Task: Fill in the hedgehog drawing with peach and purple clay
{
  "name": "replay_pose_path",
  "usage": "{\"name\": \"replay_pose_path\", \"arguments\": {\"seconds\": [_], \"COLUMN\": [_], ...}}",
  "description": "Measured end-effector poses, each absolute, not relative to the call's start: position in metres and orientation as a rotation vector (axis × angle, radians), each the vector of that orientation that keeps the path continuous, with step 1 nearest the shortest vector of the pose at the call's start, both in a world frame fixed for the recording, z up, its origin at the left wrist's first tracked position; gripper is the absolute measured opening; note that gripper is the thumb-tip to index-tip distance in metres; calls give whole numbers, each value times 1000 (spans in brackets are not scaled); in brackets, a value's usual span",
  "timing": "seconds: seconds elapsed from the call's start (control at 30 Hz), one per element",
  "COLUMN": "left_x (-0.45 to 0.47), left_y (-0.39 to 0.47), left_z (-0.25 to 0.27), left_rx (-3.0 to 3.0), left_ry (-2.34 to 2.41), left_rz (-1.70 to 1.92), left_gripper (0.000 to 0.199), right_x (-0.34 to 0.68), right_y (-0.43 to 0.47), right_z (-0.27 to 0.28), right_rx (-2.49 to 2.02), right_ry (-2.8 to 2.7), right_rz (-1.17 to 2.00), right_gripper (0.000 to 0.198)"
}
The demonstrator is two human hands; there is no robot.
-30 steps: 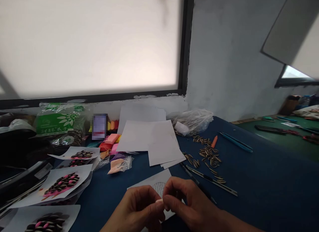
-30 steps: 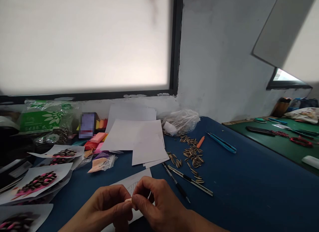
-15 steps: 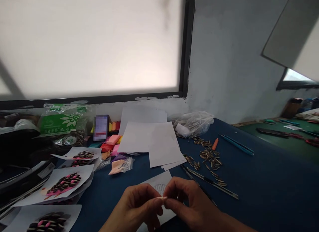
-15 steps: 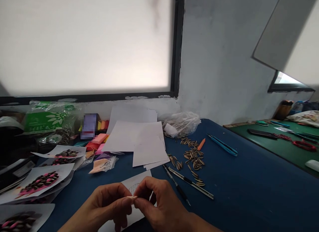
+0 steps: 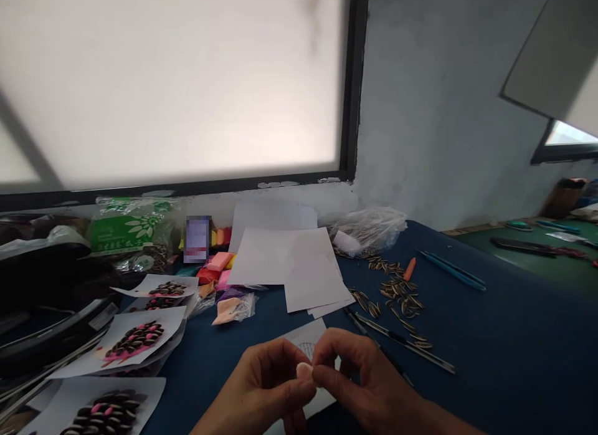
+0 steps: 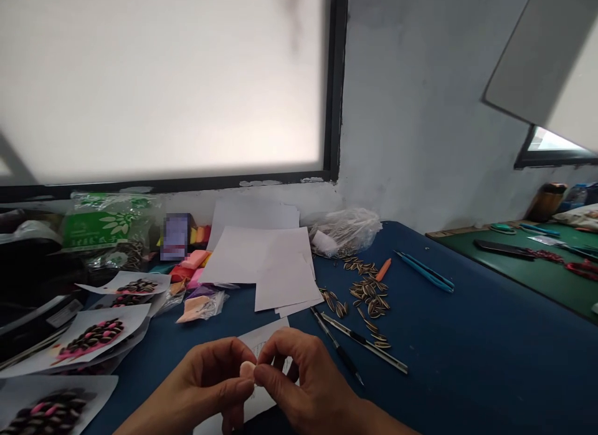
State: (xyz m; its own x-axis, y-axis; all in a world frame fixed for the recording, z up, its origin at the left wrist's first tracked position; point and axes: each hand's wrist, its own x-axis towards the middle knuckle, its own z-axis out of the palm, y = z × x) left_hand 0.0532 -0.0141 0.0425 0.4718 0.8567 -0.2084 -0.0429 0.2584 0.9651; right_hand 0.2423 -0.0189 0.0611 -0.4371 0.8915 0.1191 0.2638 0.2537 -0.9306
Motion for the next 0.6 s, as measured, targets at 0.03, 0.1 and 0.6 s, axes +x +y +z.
{"name": "replay_pose_path", "arguments": {"seconds": [0.03,0.1,0.6], "left_x": [54,54,52], "left_y": [-15,-16,-17], "left_z": [43,44,39], "left_rx": [1164,1175,1194], "left_ry": [901,930,909], "left_rz": [714,701,684], "left_gripper": [48,49,46], "right_x": [242,242,242], "right_y": [-19,-20,-20], "right_z": [61,61,62], "right_rx": [-1045,-1038,-1033], "right_ry": [-1866,-1891,-1918], "right_rz": [1173,1150,1109], "right_gripper": [24,20,25]}}
